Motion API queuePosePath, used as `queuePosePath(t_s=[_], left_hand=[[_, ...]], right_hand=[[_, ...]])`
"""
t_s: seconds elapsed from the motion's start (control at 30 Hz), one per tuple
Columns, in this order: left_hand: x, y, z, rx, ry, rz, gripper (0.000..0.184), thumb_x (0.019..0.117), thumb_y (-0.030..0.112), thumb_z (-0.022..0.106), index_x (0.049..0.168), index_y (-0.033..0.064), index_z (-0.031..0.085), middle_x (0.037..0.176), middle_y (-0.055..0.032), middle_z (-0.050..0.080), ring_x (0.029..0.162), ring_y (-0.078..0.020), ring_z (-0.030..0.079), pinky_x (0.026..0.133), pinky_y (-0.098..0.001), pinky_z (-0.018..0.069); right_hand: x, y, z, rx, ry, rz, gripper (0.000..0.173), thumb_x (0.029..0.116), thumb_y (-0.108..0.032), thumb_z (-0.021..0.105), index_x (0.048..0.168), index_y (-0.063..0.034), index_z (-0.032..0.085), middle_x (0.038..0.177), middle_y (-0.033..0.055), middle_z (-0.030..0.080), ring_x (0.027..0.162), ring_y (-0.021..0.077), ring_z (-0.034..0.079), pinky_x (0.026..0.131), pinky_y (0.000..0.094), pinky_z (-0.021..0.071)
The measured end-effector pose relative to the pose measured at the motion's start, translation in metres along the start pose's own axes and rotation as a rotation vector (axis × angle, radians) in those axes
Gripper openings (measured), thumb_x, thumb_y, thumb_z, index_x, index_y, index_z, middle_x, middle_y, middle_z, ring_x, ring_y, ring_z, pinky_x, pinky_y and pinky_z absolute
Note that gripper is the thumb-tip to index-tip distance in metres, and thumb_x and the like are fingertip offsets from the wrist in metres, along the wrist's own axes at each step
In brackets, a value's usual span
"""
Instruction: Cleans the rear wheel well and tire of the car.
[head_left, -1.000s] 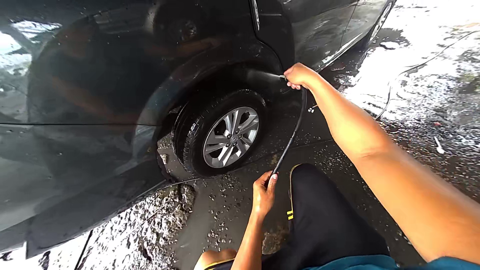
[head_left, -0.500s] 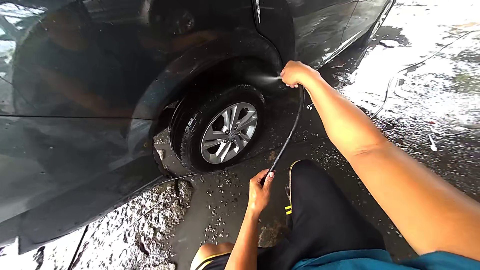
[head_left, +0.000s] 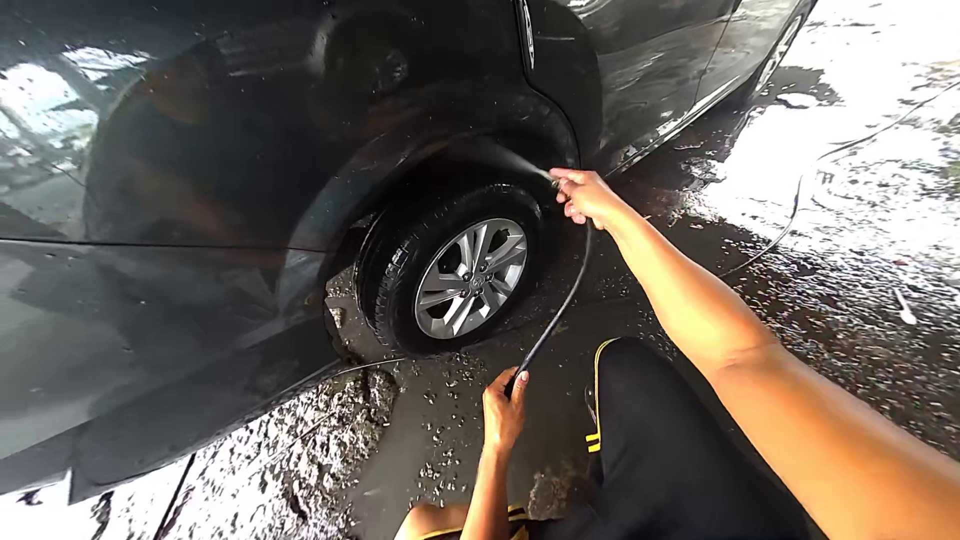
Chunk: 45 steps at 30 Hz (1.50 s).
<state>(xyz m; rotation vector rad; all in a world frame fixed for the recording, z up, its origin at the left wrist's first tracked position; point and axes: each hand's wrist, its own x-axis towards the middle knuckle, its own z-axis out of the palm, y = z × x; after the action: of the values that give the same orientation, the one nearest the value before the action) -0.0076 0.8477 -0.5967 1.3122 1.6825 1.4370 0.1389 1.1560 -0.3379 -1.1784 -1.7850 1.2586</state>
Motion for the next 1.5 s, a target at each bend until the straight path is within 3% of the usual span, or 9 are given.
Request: queuePosePath(t_s=[0.17,0.33,0.47,0.63,0.9,1.0,1.23,1.37,1.5], left_hand=[[0.01,0.005,-0.016,0.0,-0.021,0.003,0.031,0.1033,0.031,0.058,0.116,0.0079,0.074,0.104,-0.0041,0.073,0.093,-0.0128,0.07,0.085,-0.0337,0.06],[0.092,0.039,-0.118,0.193,0.537,0.007,0.047,0.1064,0.029,0.05,0.137,-0.0065,0.055,0.139,-0.0272,0.056,0.129,-0.033,0.056,0.11,-0.0464,0.0465],[0.171,0.083,-0.184,0.391,0.642,0.029,0.059,0.1106,0.042,0.031,0.14,-0.0016,0.057,0.141,-0.0279,0.056,0.136,-0.0394,0.051,0.116,-0.0559,0.0363],[0.251,0.113,-0.195,0.2,0.534,-0.009,0.06,0.1121,0.043,0.025,0.15,0.0026,0.048,0.152,-0.0198,0.05,0.145,-0.0283,0.044,0.122,-0.0487,0.0314],[0.266,0.055,-0.212,0.258,0.427,-0.084,0.059,0.111,0.046,0.032,0.156,0.0099,0.042,0.16,-0.0136,0.042,0.152,-0.0241,0.035,0.126,-0.0457,0.0256],[0.234,-0.003,-0.222,0.02,0.571,-0.296,0.064,0.1086,0.056,0.03,0.153,0.0128,0.047,0.153,-0.0109,0.051,0.141,-0.0224,0.048,0.117,-0.049,0.0388],[0.128,-0.086,-0.152,-0.794,0.642,-0.719,0.09,0.0944,0.082,0.006,0.157,0.0224,0.033,0.152,-0.0141,0.048,0.131,-0.0317,0.054,0.099,-0.0574,0.0512],[0.111,-0.072,-0.181,-0.678,0.56,-0.736,0.075,0.1057,0.064,0.02,0.162,0.0148,0.02,0.157,-0.0233,0.039,0.127,-0.0394,0.058,0.095,-0.0551,0.0554],[0.152,-0.033,-0.205,-0.447,0.657,-0.523,0.062,0.1064,0.058,0.029,0.152,0.0183,0.042,0.148,-0.0119,0.052,0.129,-0.0287,0.054,0.099,-0.0555,0.0498]], right_hand=[[0.014,-0.015,-0.011,-0.017,-0.027,-0.02,0.041,0.1131,-0.022,0.035,0.152,-0.0186,0.048,0.087,0.0034,0.057,0.049,0.0074,0.042,0.044,0.0231,0.0385],[-0.042,-0.106,-0.013,-0.415,-0.436,-0.267,0.041,0.113,-0.022,0.036,0.151,-0.0225,0.053,0.084,0.0047,0.061,0.044,0.0092,0.04,0.038,0.0251,0.0367],[-0.017,-0.134,-0.046,-0.588,-0.233,-0.176,0.038,0.1117,-0.02,0.04,0.144,-0.0189,0.058,0.08,0.0043,0.06,0.046,0.0087,0.043,0.042,0.0259,0.0398],[-0.073,-0.167,-0.024,-0.665,-0.555,-0.314,0.039,0.1124,-0.021,0.039,0.145,-0.0244,0.059,0.079,0.0035,0.063,0.042,0.0094,0.042,0.036,0.0241,0.0358],[-0.04,-0.118,-0.114,-0.795,-0.213,-0.061,0.036,0.1127,-0.022,0.038,0.14,-0.0202,0.061,0.069,0.004,0.051,0.041,0.0104,0.034,0.037,0.0285,0.033],[-0.034,-0.077,-0.142,-0.765,-0.219,0.145,0.038,0.1128,-0.019,0.037,0.141,-0.0179,0.061,0.067,0.0038,0.049,0.042,0.0094,0.031,0.038,0.0266,0.0299],[-0.106,-0.1,-0.005,-0.788,-0.711,-0.198,0.037,0.1109,-0.02,0.042,0.14,-0.0252,0.065,0.07,0.004,0.061,0.043,0.013,0.047,0.038,0.0317,0.0411],[-0.109,-0.117,0.026,-0.897,-0.659,-0.366,0.038,0.1101,-0.022,0.043,0.143,-0.025,0.062,0.079,0.0097,0.063,0.05,0.0195,0.051,0.045,0.0425,0.0461],[-0.1,-0.129,0.019,-0.857,-0.624,-0.347,0.036,0.111,-0.026,0.043,0.14,-0.0289,0.065,0.071,0.0032,0.057,0.042,0.0118,0.043,0.037,0.0293,0.0376]])
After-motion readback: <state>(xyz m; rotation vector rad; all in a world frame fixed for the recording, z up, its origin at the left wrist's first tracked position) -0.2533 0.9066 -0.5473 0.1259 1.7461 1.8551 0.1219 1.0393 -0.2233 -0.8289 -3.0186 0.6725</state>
